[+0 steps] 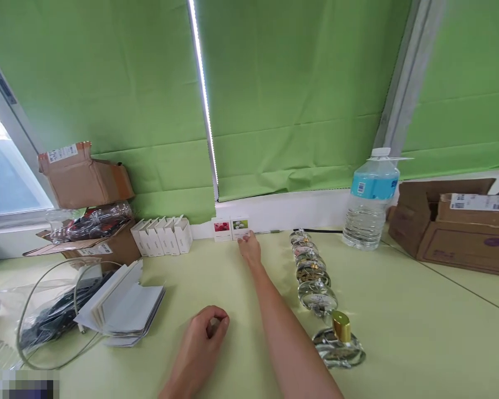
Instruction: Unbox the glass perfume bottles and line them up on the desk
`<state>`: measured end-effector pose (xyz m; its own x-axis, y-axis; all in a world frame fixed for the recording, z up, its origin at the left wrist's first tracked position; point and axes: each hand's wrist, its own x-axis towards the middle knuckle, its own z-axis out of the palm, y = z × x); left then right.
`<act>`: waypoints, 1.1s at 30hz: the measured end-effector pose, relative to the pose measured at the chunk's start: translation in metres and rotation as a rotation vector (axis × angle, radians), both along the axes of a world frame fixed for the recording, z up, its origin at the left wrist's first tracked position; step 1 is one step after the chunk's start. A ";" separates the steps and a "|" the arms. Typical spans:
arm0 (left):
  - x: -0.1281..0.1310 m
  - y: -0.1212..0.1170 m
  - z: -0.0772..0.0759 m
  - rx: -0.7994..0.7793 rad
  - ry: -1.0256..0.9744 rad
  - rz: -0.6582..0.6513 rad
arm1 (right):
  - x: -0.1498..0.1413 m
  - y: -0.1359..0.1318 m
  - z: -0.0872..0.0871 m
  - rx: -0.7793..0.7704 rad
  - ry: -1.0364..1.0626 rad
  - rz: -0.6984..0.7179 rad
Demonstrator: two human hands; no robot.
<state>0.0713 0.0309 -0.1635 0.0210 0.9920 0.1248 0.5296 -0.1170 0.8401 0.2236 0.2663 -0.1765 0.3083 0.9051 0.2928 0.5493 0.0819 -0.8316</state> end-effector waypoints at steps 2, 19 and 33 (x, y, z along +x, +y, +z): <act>-0.001 0.001 0.000 -0.009 -0.014 0.004 | -0.001 -0.001 -0.002 0.013 0.013 -0.032; -0.013 0.014 -0.010 -0.060 -0.565 0.084 | -0.132 -0.040 0.046 0.145 -0.107 0.519; -0.018 0.014 -0.011 0.138 -0.328 0.040 | -0.153 -0.052 0.083 0.180 -0.330 0.590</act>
